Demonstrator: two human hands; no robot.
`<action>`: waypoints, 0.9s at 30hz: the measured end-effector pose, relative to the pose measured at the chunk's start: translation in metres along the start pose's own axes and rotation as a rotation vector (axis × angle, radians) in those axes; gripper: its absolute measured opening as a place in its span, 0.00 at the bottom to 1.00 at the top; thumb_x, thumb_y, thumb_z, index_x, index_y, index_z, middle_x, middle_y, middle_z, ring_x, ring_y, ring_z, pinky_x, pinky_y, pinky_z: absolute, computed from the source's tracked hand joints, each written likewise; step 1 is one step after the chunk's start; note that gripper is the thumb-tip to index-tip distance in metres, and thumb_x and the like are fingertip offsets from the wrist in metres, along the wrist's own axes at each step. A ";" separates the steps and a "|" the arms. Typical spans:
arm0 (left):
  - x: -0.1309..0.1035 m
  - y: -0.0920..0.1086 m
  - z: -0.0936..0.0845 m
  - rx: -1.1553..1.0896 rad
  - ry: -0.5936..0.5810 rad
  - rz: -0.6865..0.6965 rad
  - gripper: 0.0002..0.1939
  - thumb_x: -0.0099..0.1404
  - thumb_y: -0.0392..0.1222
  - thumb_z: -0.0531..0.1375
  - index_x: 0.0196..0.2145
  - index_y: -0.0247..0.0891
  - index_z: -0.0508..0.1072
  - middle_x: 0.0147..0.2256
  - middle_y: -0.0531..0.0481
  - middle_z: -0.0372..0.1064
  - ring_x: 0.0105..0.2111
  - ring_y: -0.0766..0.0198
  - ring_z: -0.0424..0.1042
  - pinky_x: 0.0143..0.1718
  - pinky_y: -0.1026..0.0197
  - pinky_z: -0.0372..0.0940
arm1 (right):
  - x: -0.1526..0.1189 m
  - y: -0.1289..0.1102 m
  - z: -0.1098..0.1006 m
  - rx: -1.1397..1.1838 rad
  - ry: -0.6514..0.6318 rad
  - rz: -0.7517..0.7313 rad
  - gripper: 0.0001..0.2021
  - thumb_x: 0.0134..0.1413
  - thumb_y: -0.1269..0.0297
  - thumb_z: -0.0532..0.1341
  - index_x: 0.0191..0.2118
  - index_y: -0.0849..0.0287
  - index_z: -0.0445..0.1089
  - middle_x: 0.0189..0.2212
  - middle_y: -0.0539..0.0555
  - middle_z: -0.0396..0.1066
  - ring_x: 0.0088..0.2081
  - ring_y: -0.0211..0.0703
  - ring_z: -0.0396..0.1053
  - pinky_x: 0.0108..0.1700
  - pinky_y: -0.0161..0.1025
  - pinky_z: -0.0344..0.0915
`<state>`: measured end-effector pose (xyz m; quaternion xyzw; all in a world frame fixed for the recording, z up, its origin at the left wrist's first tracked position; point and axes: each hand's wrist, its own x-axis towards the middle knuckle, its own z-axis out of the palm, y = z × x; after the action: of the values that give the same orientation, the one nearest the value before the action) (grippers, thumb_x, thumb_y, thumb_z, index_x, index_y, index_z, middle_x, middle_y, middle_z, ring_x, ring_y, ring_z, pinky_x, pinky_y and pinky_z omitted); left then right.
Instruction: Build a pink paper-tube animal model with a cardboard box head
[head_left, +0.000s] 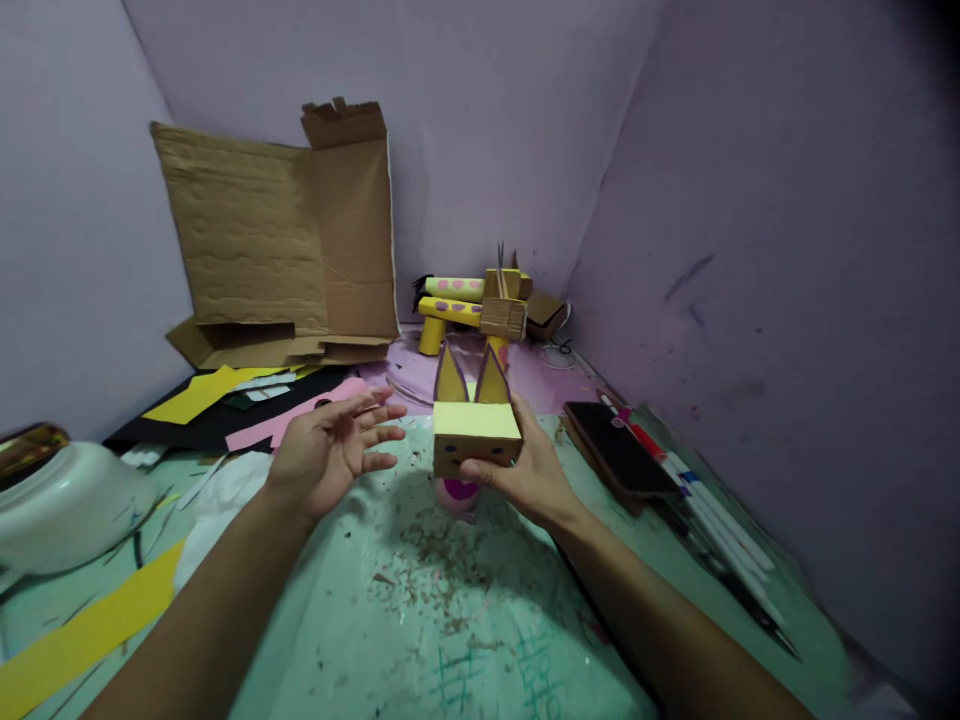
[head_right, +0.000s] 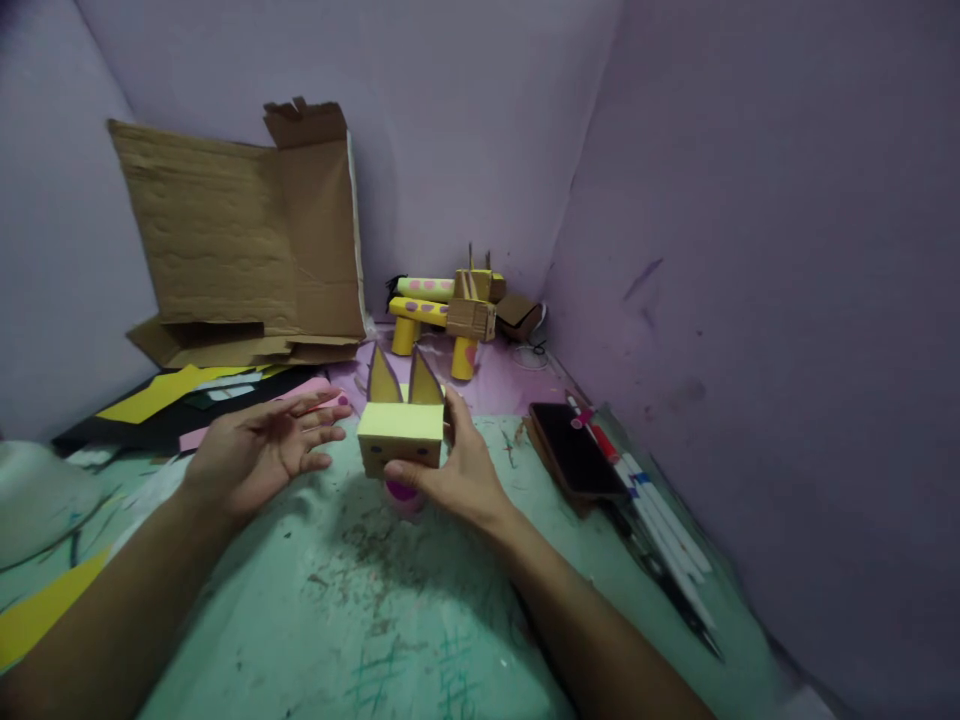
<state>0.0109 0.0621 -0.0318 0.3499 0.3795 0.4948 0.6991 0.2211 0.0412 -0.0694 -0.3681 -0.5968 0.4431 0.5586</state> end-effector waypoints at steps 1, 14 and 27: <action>0.000 0.003 -0.003 -0.038 -0.029 -0.021 0.15 0.60 0.38 0.52 0.43 0.30 0.69 0.39 0.38 0.69 0.27 0.62 0.70 0.20 0.64 0.66 | 0.000 0.000 -0.001 -0.012 -0.001 -0.001 0.44 0.33 0.61 0.72 0.59 0.53 0.53 0.51 0.58 0.65 0.50 0.54 0.65 0.52 0.51 0.61; -0.012 0.010 -0.001 -0.011 -0.140 0.034 0.19 0.61 0.46 0.51 0.40 0.29 0.72 0.32 0.40 0.69 0.24 0.62 0.68 0.16 0.65 0.61 | 0.001 0.001 -0.006 -0.035 0.017 0.003 0.50 0.32 0.55 0.72 0.62 0.54 0.49 0.59 0.61 0.56 0.56 0.57 0.59 0.58 0.54 0.53; -0.027 0.009 0.001 0.120 -0.462 -0.116 0.29 0.60 0.58 0.51 0.36 0.26 0.76 0.25 0.41 0.71 0.20 0.63 0.69 0.13 0.68 0.62 | 0.003 0.009 -0.018 -0.057 0.096 -0.142 0.38 0.44 0.43 0.62 0.58 0.56 0.55 0.54 0.62 0.61 0.57 0.57 0.57 0.56 0.55 0.53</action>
<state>0.0018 0.0387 -0.0184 0.4722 0.2576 0.3374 0.7725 0.2379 0.0491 -0.0773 -0.3615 -0.6061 0.3669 0.6060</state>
